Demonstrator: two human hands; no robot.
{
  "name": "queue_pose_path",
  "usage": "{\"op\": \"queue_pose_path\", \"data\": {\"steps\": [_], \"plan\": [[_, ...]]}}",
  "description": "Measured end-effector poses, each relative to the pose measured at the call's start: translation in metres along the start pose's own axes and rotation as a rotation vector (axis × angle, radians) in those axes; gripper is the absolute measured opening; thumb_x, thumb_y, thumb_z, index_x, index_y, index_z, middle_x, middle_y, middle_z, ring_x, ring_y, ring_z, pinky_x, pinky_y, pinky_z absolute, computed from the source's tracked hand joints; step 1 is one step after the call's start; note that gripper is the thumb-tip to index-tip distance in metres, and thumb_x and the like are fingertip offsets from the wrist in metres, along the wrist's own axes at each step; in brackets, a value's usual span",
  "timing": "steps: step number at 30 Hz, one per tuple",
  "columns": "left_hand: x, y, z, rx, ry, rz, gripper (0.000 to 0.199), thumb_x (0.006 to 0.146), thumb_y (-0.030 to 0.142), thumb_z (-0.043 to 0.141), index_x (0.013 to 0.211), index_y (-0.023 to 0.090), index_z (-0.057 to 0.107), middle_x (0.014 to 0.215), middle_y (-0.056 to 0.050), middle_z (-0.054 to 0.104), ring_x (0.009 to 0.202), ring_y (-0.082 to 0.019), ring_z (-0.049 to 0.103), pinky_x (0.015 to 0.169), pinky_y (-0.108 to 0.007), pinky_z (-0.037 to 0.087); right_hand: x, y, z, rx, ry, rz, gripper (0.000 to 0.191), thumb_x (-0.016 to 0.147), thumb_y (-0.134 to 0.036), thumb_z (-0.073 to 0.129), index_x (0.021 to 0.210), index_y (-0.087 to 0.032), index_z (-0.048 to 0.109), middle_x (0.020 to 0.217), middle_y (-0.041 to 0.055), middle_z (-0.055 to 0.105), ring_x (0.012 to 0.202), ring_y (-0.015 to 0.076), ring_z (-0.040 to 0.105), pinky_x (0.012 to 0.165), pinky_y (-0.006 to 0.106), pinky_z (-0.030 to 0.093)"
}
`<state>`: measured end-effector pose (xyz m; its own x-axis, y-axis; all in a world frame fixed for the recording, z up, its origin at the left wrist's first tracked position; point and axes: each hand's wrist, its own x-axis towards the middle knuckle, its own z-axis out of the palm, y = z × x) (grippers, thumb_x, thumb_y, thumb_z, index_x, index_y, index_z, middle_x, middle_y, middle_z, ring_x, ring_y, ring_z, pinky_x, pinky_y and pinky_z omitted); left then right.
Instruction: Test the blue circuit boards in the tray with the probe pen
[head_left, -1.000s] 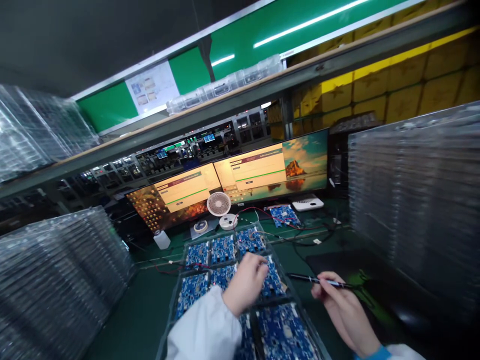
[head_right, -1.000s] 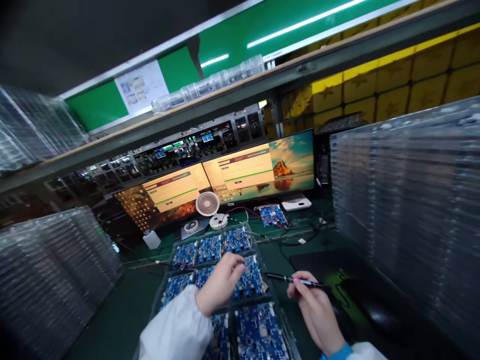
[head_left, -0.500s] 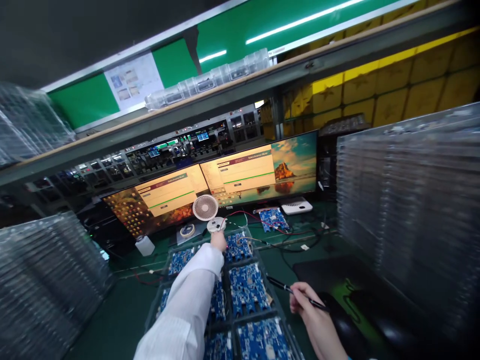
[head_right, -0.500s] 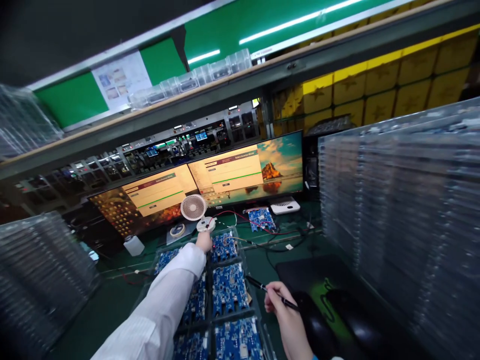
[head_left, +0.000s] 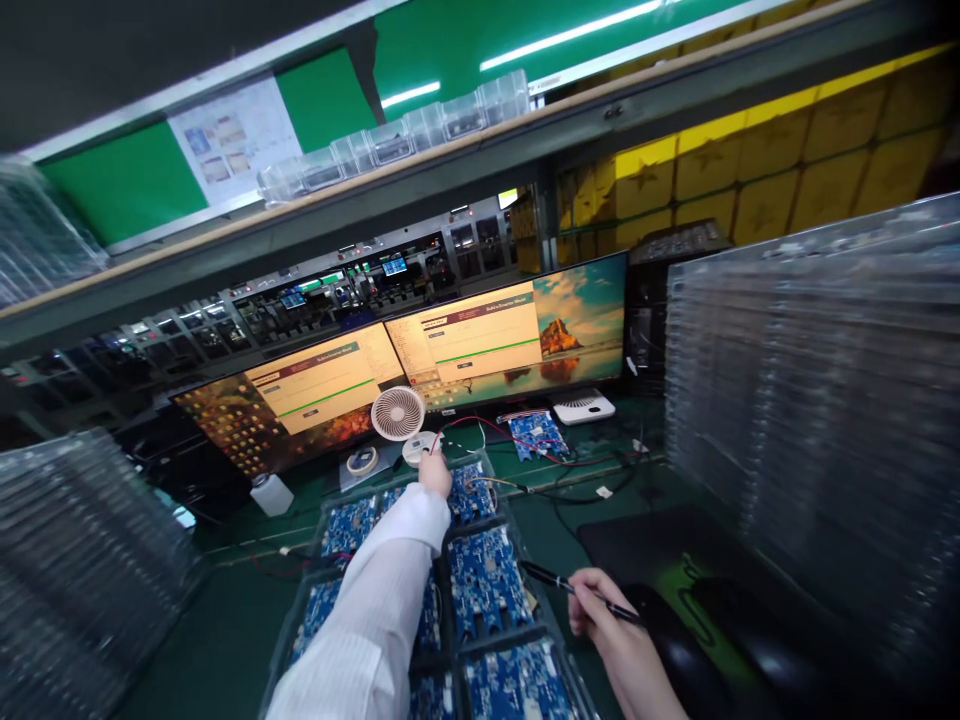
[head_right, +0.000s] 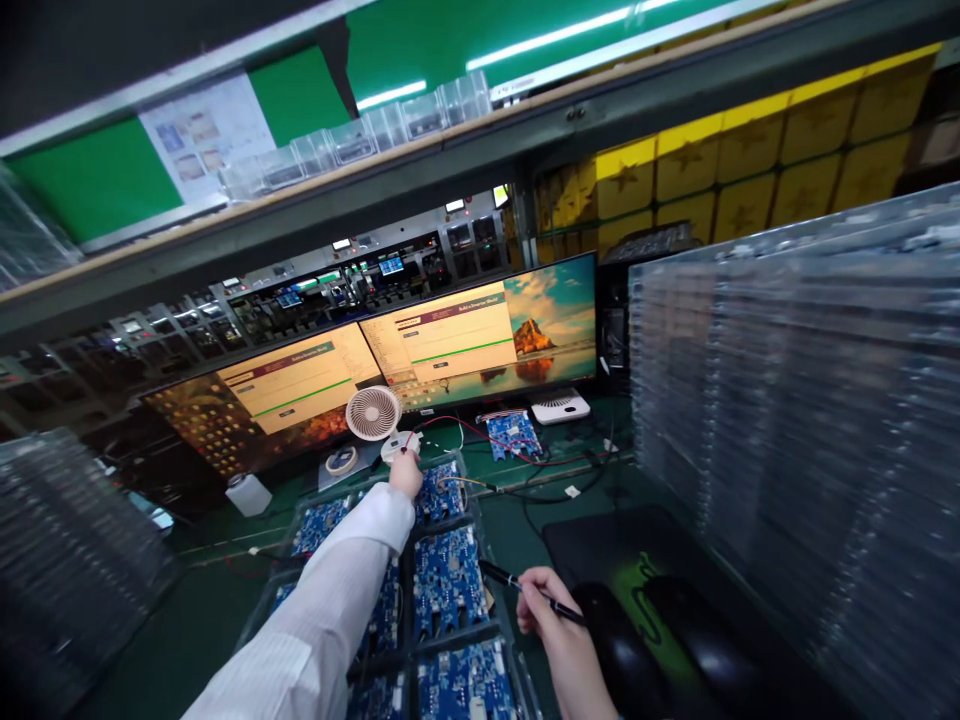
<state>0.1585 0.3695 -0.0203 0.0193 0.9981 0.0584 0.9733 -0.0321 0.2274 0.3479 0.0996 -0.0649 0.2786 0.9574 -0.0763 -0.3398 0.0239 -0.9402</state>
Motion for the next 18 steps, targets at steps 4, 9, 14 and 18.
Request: {"op": "queue_pose_path", "data": {"steps": [4, 9, 14, 18], "plan": [[-0.016, 0.008, -0.003, -0.04, -0.046, 0.119, 0.023, 0.085, 0.013, 0.056, 0.107, 0.012, 0.063, 0.115, -0.01, 0.065, 0.107, -0.019, 0.06, 0.097, -0.034, 0.046, 0.0, -0.002, 0.001, 0.017, 0.005, 0.009, 0.047, 0.07, -0.067, 0.066, 0.078, -0.022, 0.057, 0.068, -0.0008, 0.051, 0.067, 0.014, 0.046, 0.06, 0.027, 0.041], [-0.042, 0.014, -0.005, -0.059, -0.108, 0.264, 0.023, 0.078, 0.012, 0.059, 0.096, 0.02, 0.071, 0.102, -0.006, 0.071, 0.1, -0.019, 0.063, 0.091, -0.027, 0.046, 0.001, -0.002, 0.001, 0.036, -0.005, 0.015, 0.047, 0.07, -0.067, 0.066, 0.079, -0.022, 0.057, 0.068, -0.0008, 0.05, 0.067, 0.0139, 0.045, 0.06, 0.027, 0.041], [-0.045, 0.019, -0.007, -0.056, -0.113, 0.286, 0.015, 0.081, 0.017, 0.06, 0.092, 0.016, 0.07, 0.099, -0.011, 0.071, 0.098, -0.023, 0.064, 0.09, -0.032, 0.046, 0.002, 0.0, 0.0, 0.047, -0.007, 0.008, 0.046, 0.07, -0.066, 0.067, 0.08, -0.022, 0.058, 0.067, -0.0012, 0.05, 0.066, 0.0133, 0.046, 0.059, 0.026, 0.042], [-0.048, 0.022, -0.017, -0.105, -0.103, 0.294, 0.015, 0.084, 0.015, 0.054, 0.09, 0.01, 0.067, 0.093, -0.015, 0.07, 0.092, -0.024, 0.064, 0.085, -0.033, 0.047, 0.004, 0.0, -0.001, 0.056, 0.014, -0.009, 0.046, 0.069, -0.065, 0.069, 0.08, -0.021, 0.059, 0.067, -0.0004, 0.053, 0.066, 0.0137, 0.048, 0.058, 0.026, 0.043]]}}
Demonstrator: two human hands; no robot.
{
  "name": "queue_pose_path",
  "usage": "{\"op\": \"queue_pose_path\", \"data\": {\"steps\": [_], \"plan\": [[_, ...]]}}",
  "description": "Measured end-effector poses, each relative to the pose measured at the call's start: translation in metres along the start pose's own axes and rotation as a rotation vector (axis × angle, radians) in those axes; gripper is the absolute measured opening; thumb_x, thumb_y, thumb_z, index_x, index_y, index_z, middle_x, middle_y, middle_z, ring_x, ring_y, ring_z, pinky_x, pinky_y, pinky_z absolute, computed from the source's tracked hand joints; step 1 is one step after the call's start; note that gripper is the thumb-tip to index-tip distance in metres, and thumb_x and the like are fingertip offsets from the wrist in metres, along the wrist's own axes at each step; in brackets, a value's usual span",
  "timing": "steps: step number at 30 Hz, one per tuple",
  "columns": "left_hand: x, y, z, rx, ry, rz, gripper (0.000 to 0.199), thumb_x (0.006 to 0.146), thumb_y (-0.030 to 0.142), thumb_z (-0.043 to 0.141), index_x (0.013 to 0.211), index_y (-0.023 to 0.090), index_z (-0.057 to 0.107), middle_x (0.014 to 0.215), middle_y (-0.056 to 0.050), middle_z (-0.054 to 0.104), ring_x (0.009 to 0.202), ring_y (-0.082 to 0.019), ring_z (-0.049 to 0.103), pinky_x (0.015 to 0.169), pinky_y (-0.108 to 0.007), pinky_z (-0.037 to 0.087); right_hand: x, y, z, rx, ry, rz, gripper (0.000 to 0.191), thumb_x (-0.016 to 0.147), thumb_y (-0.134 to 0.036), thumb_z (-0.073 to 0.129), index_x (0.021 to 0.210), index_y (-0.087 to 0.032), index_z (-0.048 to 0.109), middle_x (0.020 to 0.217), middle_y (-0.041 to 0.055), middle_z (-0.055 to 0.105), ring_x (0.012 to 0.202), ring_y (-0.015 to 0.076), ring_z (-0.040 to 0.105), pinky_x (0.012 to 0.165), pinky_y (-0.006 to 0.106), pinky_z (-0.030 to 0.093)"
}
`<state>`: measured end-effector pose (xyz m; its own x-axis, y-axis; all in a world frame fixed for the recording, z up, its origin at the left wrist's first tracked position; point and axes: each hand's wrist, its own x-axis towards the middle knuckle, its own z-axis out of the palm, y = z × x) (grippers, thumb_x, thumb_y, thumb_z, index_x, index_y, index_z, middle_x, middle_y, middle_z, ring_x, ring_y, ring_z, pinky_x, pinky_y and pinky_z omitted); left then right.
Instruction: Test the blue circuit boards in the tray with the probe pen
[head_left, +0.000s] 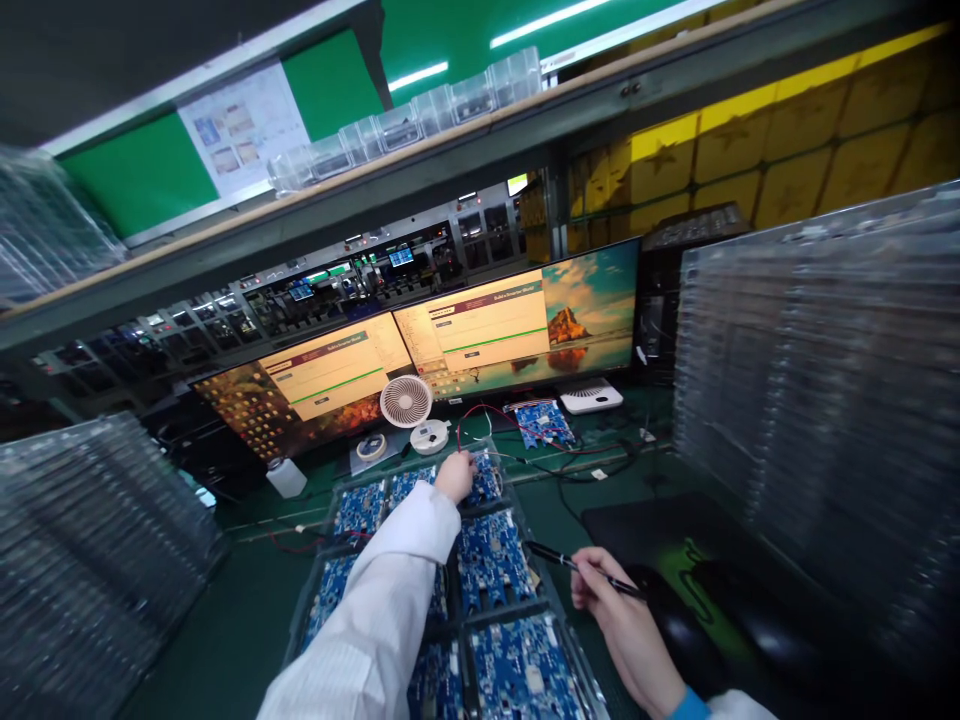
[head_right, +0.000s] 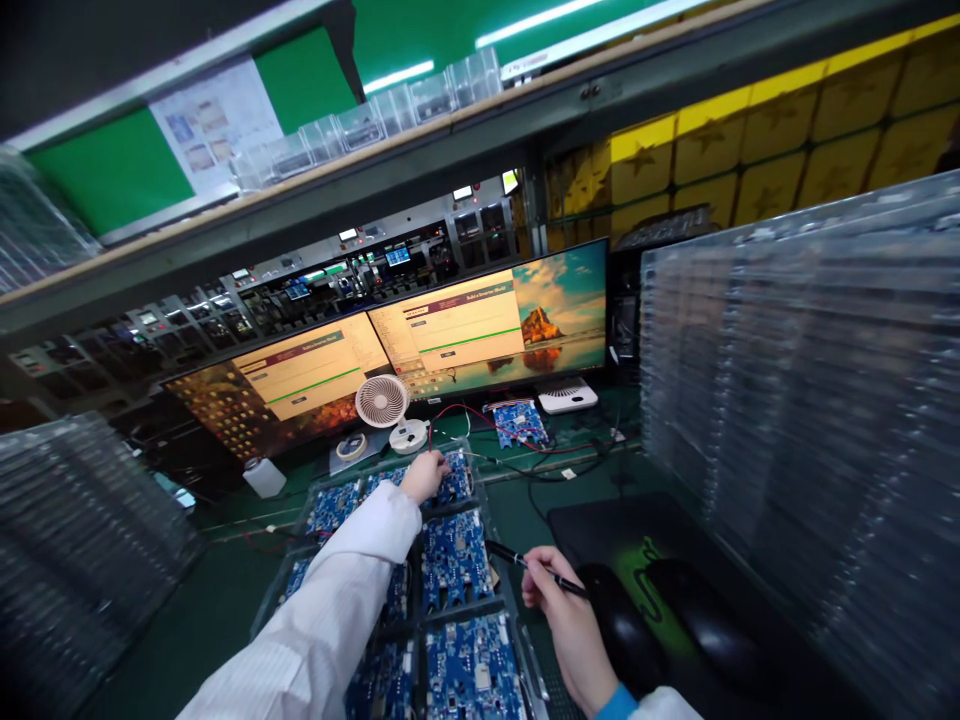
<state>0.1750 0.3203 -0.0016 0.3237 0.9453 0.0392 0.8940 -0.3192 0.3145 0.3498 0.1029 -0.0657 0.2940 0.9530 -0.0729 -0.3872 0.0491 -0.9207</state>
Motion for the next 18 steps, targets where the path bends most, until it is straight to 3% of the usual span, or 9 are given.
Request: {"op": "queue_pose_path", "data": {"steps": [2, 5, 10, 14, 18], "plan": [[-0.012, 0.003, -0.007, -0.053, -0.005, 0.039, 0.013, 0.083, 0.014, 0.055, 0.087, 0.012, 0.067, 0.088, -0.011, 0.07, 0.089, -0.021, 0.064, 0.083, -0.03, 0.047, 0.001, 0.0, -0.001, 0.005, 0.025, -0.011, 0.046, 0.069, -0.064, 0.069, 0.085, -0.022, 0.059, 0.074, 0.0015, 0.058, 0.068, 0.0145, 0.051, 0.06, 0.027, 0.046], [-0.044, 0.011, -0.013, -0.151, -0.052, 0.112, 0.013, 0.082, 0.013, 0.055, 0.088, 0.015, 0.066, 0.081, -0.003, 0.07, 0.078, -0.015, 0.064, 0.075, -0.024, 0.047, 0.002, -0.001, -0.004, 0.013, 0.081, -0.044, 0.05, 0.073, -0.066, 0.063, 0.098, -0.023, 0.057, 0.101, 0.0062, 0.064, 0.081, 0.0177, 0.059, 0.068, 0.03, 0.05], [-0.112, 0.023, -0.007, -0.238, -0.145, 0.198, 0.012, 0.076, 0.01, 0.063, 0.081, 0.018, 0.07, 0.084, -0.001, 0.071, 0.084, -0.015, 0.062, 0.08, -0.024, 0.046, 0.005, 0.005, -0.007, -0.033, 0.084, -0.081, 0.048, 0.078, -0.064, 0.06, 0.108, -0.029, 0.049, 0.134, 0.0067, 0.05, 0.101, 0.0236, 0.062, 0.077, 0.035, 0.053], [-0.146, 0.026, 0.003, -0.318, -0.254, 0.308, 0.013, 0.076, 0.01, 0.065, 0.083, 0.02, 0.071, 0.083, 0.0, 0.07, 0.083, -0.015, 0.062, 0.081, -0.024, 0.045, 0.007, 0.014, -0.007, -0.103, -0.012, -0.109, 0.048, 0.072, -0.056, 0.068, 0.108, -0.03, 0.05, 0.138, 0.0062, 0.047, 0.111, 0.0273, 0.058, 0.085, 0.042, 0.053], [-0.16, 0.023, 0.002, -0.359, -0.37, 0.45, 0.011, 0.078, 0.01, 0.067, 0.083, 0.018, 0.071, 0.083, -0.001, 0.071, 0.083, -0.014, 0.063, 0.082, -0.022, 0.045, 0.011, 0.02, -0.01, -0.153, -0.05, -0.191, 0.044, 0.072, -0.052, 0.067, 0.106, -0.029, 0.053, 0.132, 0.0058, 0.053, 0.121, 0.0264, 0.051, 0.097, 0.045, 0.048]]}}
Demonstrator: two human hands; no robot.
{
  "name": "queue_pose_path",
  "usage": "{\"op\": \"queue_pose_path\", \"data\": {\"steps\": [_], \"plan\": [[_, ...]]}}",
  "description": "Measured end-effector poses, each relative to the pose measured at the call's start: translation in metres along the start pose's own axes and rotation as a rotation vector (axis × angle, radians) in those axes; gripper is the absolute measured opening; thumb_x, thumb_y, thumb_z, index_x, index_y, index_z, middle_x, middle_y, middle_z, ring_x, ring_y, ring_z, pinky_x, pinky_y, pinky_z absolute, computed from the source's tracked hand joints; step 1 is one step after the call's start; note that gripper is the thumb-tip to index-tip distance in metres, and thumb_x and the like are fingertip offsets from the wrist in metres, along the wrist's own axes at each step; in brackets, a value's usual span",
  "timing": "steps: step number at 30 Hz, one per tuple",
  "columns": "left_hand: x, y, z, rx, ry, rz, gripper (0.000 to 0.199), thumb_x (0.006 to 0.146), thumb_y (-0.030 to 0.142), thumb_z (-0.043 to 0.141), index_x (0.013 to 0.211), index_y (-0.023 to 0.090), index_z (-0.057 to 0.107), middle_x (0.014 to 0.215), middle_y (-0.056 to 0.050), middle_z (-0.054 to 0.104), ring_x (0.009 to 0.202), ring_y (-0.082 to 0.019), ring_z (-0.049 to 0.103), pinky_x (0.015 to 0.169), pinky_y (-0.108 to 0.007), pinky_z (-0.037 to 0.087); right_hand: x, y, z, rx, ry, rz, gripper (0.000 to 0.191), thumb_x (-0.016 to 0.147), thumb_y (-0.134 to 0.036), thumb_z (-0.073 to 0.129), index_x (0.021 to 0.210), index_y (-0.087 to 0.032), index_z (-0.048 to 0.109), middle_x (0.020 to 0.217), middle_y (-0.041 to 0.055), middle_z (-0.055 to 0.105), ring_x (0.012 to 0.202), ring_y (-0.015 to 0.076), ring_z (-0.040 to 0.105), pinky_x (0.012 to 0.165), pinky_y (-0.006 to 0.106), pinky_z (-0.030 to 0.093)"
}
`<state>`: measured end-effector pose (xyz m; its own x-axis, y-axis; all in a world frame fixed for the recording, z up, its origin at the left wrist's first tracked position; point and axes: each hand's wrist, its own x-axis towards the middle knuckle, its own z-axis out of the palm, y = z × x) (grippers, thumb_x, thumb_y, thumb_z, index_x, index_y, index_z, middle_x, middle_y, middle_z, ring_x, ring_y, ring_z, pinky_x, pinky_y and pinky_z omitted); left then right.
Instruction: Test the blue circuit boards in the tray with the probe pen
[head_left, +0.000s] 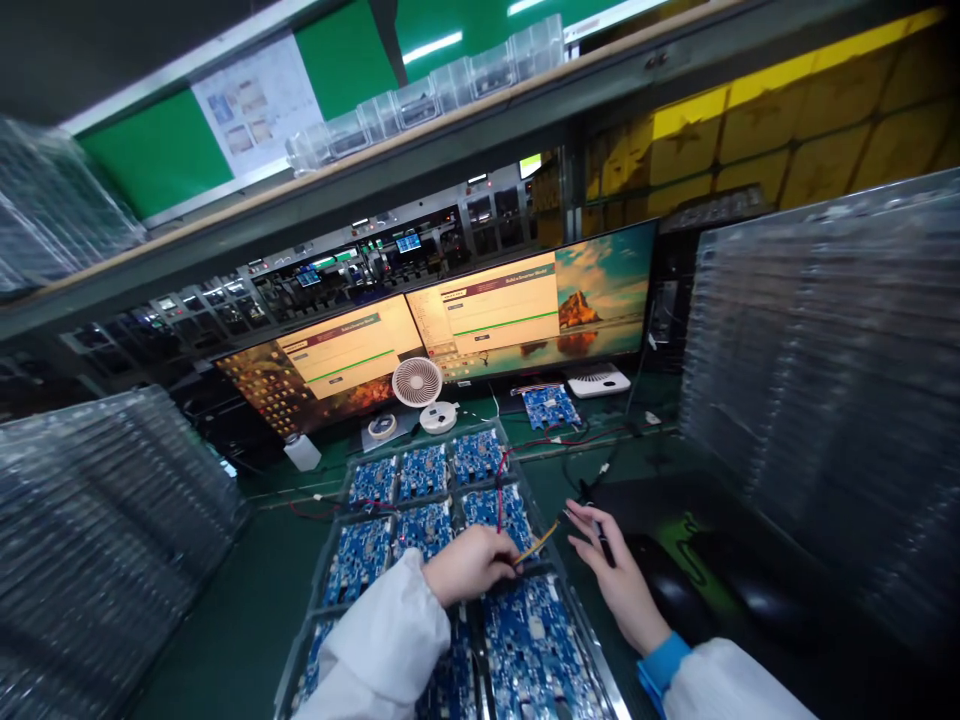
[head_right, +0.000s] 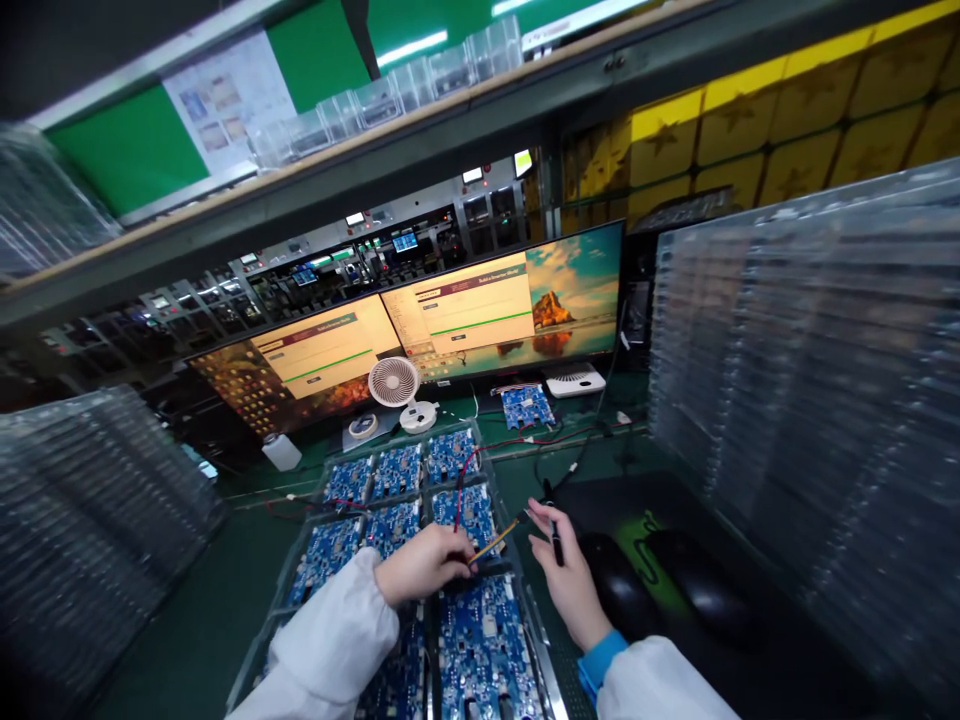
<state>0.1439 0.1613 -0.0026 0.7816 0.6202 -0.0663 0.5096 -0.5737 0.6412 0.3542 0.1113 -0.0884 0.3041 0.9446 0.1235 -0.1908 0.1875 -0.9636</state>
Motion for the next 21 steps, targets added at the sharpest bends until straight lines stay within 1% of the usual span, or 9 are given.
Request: {"op": "queue_pose_path", "data": {"steps": [3, 5, 6, 7, 9, 10, 12, 16, 21], "plan": [[-0.006, -0.001, -0.003, -0.004, -0.032, 0.037, 0.012, 0.078, 0.008, 0.065, 0.083, 0.017, 0.071, 0.083, -0.002, 0.07, 0.082, -0.013, 0.062, 0.079, -0.021, 0.045, 0.002, 0.003, -0.003, -0.03, 0.017, -0.067, 0.039, 0.077, -0.051, 0.061, 0.107, -0.028, 0.05, 0.132, 0.0068, 0.053, 0.118, 0.0252, 0.053, 0.098, 0.045, 0.048], [-0.008, -0.005, -0.003, 0.013, -0.014, 0.019, 0.014, 0.078, 0.007, 0.063, 0.083, 0.017, 0.071, 0.084, -0.002, 0.07, 0.083, -0.014, 0.061, 0.08, -0.022, 0.045, 0.002, 0.003, -0.004, -0.062, 0.045, -0.117, 0.037, 0.078, -0.048, 0.06, 0.107, -0.027, 0.049, 0.132, 0.0079, 0.053, 0.119, 0.0249, 0.053, 0.103, 0.047, 0.043], [-0.008, -0.007, -0.003, 0.032, 0.024, -0.015, 0.016, 0.079, 0.006, 0.062, 0.084, 0.018, 0.071, 0.085, -0.002, 0.069, 0.084, -0.015, 0.061, 0.082, -0.023, 0.045, 0.001, 0.002, -0.005, -0.082, 0.066, -0.146, 0.038, 0.078, -0.046, 0.06, 0.109, -0.027, 0.048, 0.133, 0.0082, 0.051, 0.121, 0.0246, 0.051, 0.106, 0.048, 0.04], [-0.007, -0.01, -0.002, 0.049, 0.086, -0.065, 0.018, 0.079, 0.005, 0.06, 0.085, 0.018, 0.071, 0.086, -0.002, 0.069, 0.085, -0.015, 0.06, 0.083, -0.025, 0.045, 0.001, 0.001, -0.005, -0.103, 0.092, -0.179, 0.039, 0.079, -0.044, 0.06, 0.111, -0.027, 0.047, 0.136, 0.0084, 0.049, 0.125, 0.0243, 0.048, 0.11, 0.048, 0.035], [-0.003, -0.016, 0.002, 0.068, 0.242, -0.174, 0.02, 0.079, 0.005, 0.057, 0.087, 0.018, 0.07, 0.088, -0.003, 0.068, 0.086, -0.017, 0.06, 0.084, -0.027, 0.046, -0.001, -0.003, -0.005, -0.147, 0.139, -0.246, 0.042, 0.08, -0.041, 0.058, 0.116, -0.026, 0.044, 0.142, 0.0087, 0.042, 0.131, 0.0232, 0.04, 0.115, 0.049, 0.026], [0.001, -0.019, 0.004, 0.066, 0.311, -0.214, 0.021, 0.079, 0.005, 0.056, 0.087, 0.019, 0.07, 0.089, -0.003, 0.067, 0.086, -0.017, 0.059, 0.085, -0.028, 0.046, -0.001, -0.005, -0.005, -0.169, 0.154, -0.277, 0.042, 0.08, -0.039, 0.058, 0.117, -0.026, 0.042, 0.144, 0.0088, 0.04, 0.134, 0.0227, 0.036, 0.116, 0.049, 0.023], [0.01, -0.025, 0.009, 0.048, 0.41, -0.257, 0.02, 0.08, 0.006, 0.056, 0.087, 0.018, 0.069, 0.092, -0.004, 0.067, 0.087, -0.016, 0.059, 0.086, -0.028, 0.046, -0.002, -0.008, -0.005, -0.21, 0.159, -0.318, 0.042, 0.081, -0.037, 0.057, 0.117, -0.025, 0.041, 0.146, 0.0093, 0.037, 0.136, 0.0222, 0.032, 0.117, 0.049, 0.02], [0.026, -0.033, 0.017, 0.026, 0.498, -0.314, 0.017, 0.08, 0.006, 0.056, 0.086, 0.017, 0.068, 0.09, -0.004, 0.067, 0.087, -0.016, 0.06, 0.086, -0.029, 0.046, -0.001, -0.007, -0.005, -0.275, 0.151, -0.311, 0.042, 0.08, -0.038, 0.056, 0.117, -0.024, 0.041, 0.146, 0.0111, 0.036, 0.136, 0.023, 0.032, 0.116, 0.05, 0.022], [0.035, -0.037, 0.022, 0.007, 0.499, -0.342, 0.016, 0.078, 0.005, 0.06, 0.085, 0.017, 0.068, 0.086, -0.003, 0.069, 0.085, -0.016, 0.062, 0.084, -0.029, 0.047, 0.002, -0.003, -0.008, -0.31, 0.191, -0.254, 0.049, 0.076, -0.042, 0.057, 0.118, -0.023, 0.043, 0.142, 0.0103, 0.04, 0.133, 0.0241, 0.036, 0.115, 0.047, 0.025]]}}
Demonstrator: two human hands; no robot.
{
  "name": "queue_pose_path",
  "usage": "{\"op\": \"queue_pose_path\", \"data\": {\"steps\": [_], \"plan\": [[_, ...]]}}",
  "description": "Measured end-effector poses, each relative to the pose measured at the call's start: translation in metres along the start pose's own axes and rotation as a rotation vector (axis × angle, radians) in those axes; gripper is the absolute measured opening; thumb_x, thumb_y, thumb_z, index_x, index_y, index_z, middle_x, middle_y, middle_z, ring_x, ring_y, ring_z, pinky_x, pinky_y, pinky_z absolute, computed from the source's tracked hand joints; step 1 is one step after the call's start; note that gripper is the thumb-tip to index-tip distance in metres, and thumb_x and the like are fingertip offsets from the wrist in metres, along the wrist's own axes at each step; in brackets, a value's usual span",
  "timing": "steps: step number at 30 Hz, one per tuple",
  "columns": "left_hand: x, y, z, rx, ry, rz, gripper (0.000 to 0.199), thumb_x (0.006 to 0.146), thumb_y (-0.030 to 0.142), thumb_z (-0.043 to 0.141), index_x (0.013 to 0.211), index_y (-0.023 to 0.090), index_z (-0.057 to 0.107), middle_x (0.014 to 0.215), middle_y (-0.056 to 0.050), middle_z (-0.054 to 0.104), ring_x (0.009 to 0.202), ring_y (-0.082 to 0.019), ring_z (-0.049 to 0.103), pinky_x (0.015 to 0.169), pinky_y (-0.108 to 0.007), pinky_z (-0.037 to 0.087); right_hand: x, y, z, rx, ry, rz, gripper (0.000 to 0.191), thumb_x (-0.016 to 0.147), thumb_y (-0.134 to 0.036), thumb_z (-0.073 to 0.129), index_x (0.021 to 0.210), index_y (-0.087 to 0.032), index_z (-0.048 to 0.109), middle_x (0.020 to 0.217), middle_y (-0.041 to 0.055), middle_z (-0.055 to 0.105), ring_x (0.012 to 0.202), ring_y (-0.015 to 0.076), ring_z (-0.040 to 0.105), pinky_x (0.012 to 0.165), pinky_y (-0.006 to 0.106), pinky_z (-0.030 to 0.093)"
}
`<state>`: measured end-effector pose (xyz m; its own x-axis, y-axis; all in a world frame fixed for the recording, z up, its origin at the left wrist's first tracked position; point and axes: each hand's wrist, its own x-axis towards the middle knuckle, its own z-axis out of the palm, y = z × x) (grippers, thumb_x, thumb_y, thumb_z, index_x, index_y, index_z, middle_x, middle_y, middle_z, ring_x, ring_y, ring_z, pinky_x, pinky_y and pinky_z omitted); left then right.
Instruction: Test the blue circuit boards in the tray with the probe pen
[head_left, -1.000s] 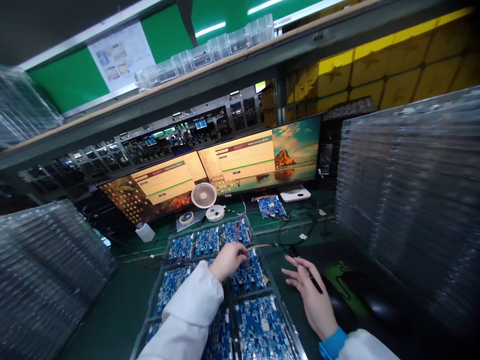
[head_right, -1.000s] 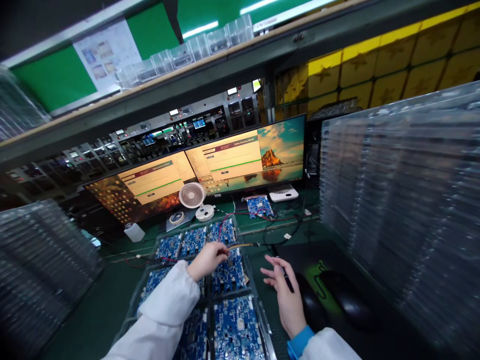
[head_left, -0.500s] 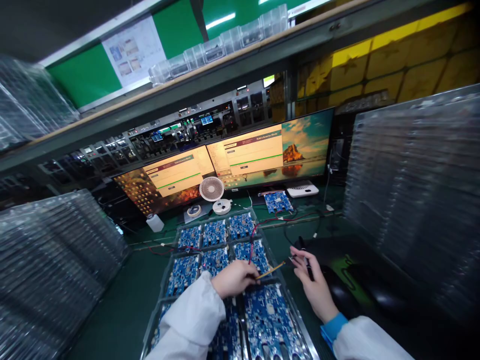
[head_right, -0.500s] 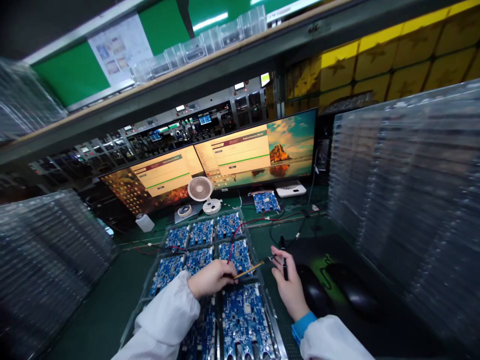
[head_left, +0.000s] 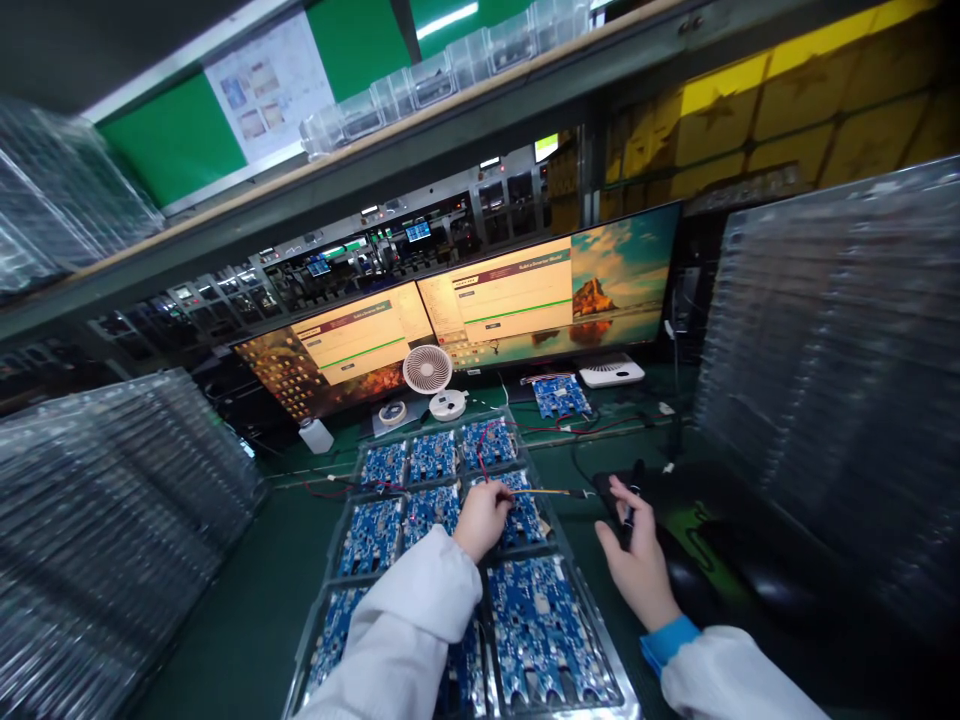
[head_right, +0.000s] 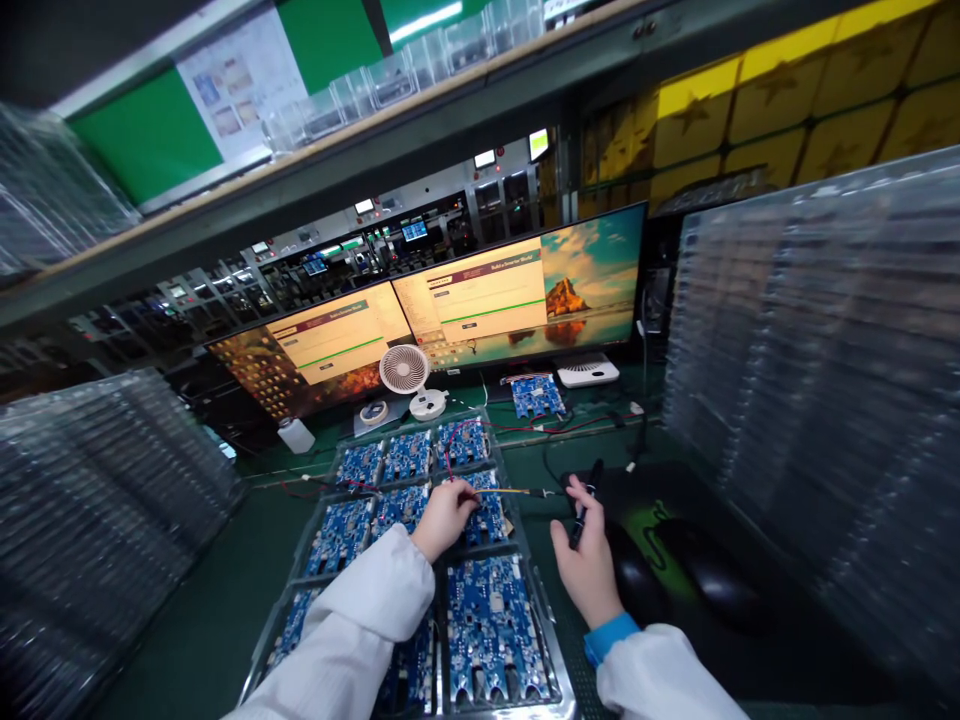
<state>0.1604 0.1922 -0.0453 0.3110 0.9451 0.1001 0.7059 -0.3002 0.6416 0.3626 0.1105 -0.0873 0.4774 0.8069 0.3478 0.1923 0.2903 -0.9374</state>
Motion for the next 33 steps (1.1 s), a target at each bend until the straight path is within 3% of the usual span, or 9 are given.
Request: {"op": "queue_pose_path", "data": {"steps": [8, 14, 20, 22, 24, 26, 28, 30, 33], "plan": [[0.002, 0.0, 0.002, 0.042, -0.043, 0.016, 0.021, 0.077, 0.004, 0.06, 0.09, 0.017, 0.069, 0.089, -0.005, 0.07, 0.087, -0.017, 0.062, 0.088, -0.03, 0.047, 0.003, 0.012, -0.002, -0.013, 0.032, 0.091, 0.054, 0.073, -0.046, 0.058, 0.12, -0.025, 0.042, 0.147, 0.0093, 0.034, 0.134, 0.0263, 0.034, 0.114, 0.049, 0.024], [0.002, 0.001, 0.003, 0.084, -0.066, 0.002, 0.02, 0.075, 0.005, 0.061, 0.088, 0.017, 0.07, 0.087, -0.005, 0.07, 0.086, -0.019, 0.063, 0.088, -0.032, 0.048, -0.001, 0.019, 0.004, 0.015, -0.083, 0.108, 0.055, 0.075, -0.049, 0.055, 0.121, -0.026, 0.037, 0.151, 0.0114, 0.025, 0.139, 0.0259, 0.027, 0.113, 0.05, 0.026], [-0.001, 0.002, 0.002, 0.091, -0.084, 0.015, 0.029, 0.077, 0.004, 0.055, 0.1, 0.017, 0.067, 0.094, -0.006, 0.069, 0.096, -0.021, 0.061, 0.093, -0.034, 0.046, -0.006, 0.011, 0.005, -0.038, -0.207, 0.017, 0.046, 0.077, -0.044, 0.053, 0.117, -0.025, 0.041, 0.146, 0.0096, 0.037, 0.136, 0.0218, 0.033, 0.114, 0.049, 0.025], [-0.006, 0.002, -0.007, 0.07, -0.087, 0.039, 0.046, 0.081, 0.003, 0.047, 0.123, 0.017, 0.056, 0.108, -0.008, 0.065, 0.097, -0.018, 0.06, 0.093, -0.03, 0.046, -0.008, 0.004, 0.004, -0.064, -0.269, -0.029, 0.039, 0.076, -0.041, 0.054, 0.11, -0.024, 0.045, 0.141, 0.0093, 0.044, 0.133, 0.0219, 0.037, 0.114, 0.048, 0.027], [-0.012, 0.001, -0.022, -0.005, -0.104, 0.001, 0.061, 0.086, 0.006, 0.038, 0.144, 0.022, 0.028, 0.118, -0.008, 0.059, 0.082, -0.012, 0.061, 0.08, -0.026, 0.05, -0.01, -0.004, 0.004, -0.087, -0.335, -0.058, 0.03, 0.075, -0.039, 0.054, 0.1, -0.024, 0.049, 0.137, 0.0087, 0.048, 0.128, 0.023, 0.043, 0.112, 0.048, 0.03], [-0.02, -0.003, -0.042, -0.108, -0.096, -0.067, 0.07, 0.089, 0.012, 0.036, 0.149, 0.028, 0.003, 0.113, -0.005, 0.058, 0.064, -0.008, 0.058, 0.066, -0.023, 0.049, -0.012, -0.011, 0.003, -0.102, -0.391, -0.075, 0.024, 0.075, -0.038, 0.054, 0.095, -0.024, 0.05, 0.135, 0.0081, 0.051, 0.124, 0.0239, 0.047, 0.11, 0.048, 0.033], [-0.027, -0.009, -0.061, -0.168, -0.023, -0.12, 0.075, 0.09, 0.017, 0.041, 0.148, 0.024, -0.006, 0.099, -0.002, 0.06, 0.061, -0.008, 0.055, 0.064, -0.023, 0.047, -0.014, -0.016, 0.003, -0.11, -0.437, -0.09, 0.023, 0.076, -0.037, 0.054, 0.094, -0.024, 0.052, 0.134, 0.0076, 0.052, 0.124, 0.0242, 0.047, 0.11, 0.048, 0.033], [-0.034, -0.016, -0.078, -0.17, 0.035, -0.159, 0.068, 0.089, 0.018, 0.043, 0.147, 0.014, 0.007, 0.091, -0.002, 0.061, 0.067, -0.011, 0.056, 0.067, -0.024, 0.047, -0.016, -0.019, 0.003, -0.113, -0.482, -0.104, 0.021, 0.077, -0.036, 0.054, 0.094, -0.024, 0.053, 0.132, 0.0071, 0.053, 0.125, 0.0244, 0.046, 0.111, 0.048, 0.033], [-0.043, -0.024, -0.096, -0.132, -0.056, -0.208, 0.04, 0.088, 0.012, 0.036, 0.126, 0.012, 0.047, 0.091, -0.004, 0.064, 0.072, -0.013, 0.058, 0.068, -0.024, 0.047, -0.018, -0.02, 0.003, -0.118, -0.56, -0.118, 0.02, 0.078, -0.035, 0.054, 0.094, -0.025, 0.056, 0.129, 0.0061, 0.056, 0.127, 0.0246, 0.044, 0.112, 0.049, 0.031]]}}
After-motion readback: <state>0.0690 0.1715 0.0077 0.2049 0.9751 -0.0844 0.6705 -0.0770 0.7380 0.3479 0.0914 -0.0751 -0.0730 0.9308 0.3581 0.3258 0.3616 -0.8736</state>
